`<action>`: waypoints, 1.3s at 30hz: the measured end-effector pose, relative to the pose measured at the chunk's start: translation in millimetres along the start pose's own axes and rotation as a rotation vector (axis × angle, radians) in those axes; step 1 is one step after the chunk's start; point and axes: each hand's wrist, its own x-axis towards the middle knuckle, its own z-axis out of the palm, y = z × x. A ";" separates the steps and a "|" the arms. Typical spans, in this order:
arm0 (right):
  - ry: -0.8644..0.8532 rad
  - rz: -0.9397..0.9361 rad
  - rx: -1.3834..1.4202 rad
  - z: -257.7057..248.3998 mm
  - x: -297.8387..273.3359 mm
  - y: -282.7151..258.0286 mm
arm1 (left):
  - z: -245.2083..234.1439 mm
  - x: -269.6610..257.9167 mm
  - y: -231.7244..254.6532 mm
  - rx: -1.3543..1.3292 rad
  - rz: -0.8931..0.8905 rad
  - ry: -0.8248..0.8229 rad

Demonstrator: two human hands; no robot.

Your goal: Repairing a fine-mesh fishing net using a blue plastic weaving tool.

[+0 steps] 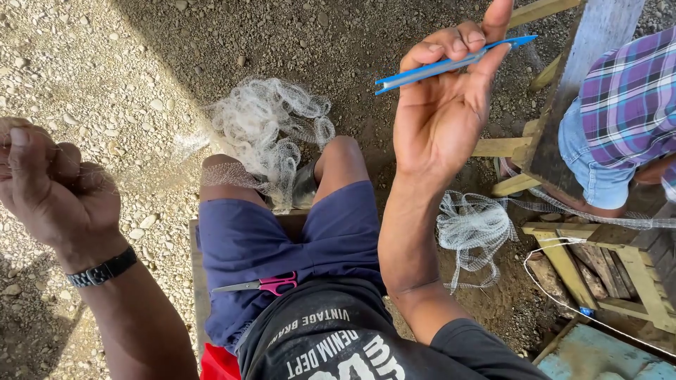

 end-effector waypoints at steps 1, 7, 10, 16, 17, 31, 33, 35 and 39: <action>0.001 -0.001 -0.001 1.5 -4.0 -0.8 | 1.5 0.9 -1.1 0.001 -0.001 0.000; -0.083 0.397 0.420 15.9 -27.4 10.9 | 0.3 15.1 -18.3 0.002 0.073 -0.128; -0.071 0.544 0.382 27.7 -42.4 22.4 | 8.7 19.5 -19.1 -0.042 0.055 -0.204; -0.409 0.816 -0.860 -4.8 -72.5 41.6 | 29.4 20.7 2.2 0.049 0.190 -0.170; -0.421 0.780 -1.000 -14.5 -72.9 40.5 | 36.1 15.8 7.6 0.089 0.214 -0.203; -0.702 0.522 -1.606 -19.0 -82.0 39.8 | 67.6 -4.9 17.6 0.208 0.312 -0.325; -0.841 0.329 -1.839 -14.5 -81.1 37.8 | 68.7 -6.7 17.4 0.194 0.308 -0.338; -0.895 0.290 -1.844 -29.8 -80.2 38.9 | 73.1 -10.3 22.8 0.200 0.316 -0.341; -0.977 0.240 -1.893 -48.2 -81.6 38.5 | 75.0 -14.3 26.8 0.190 0.314 -0.315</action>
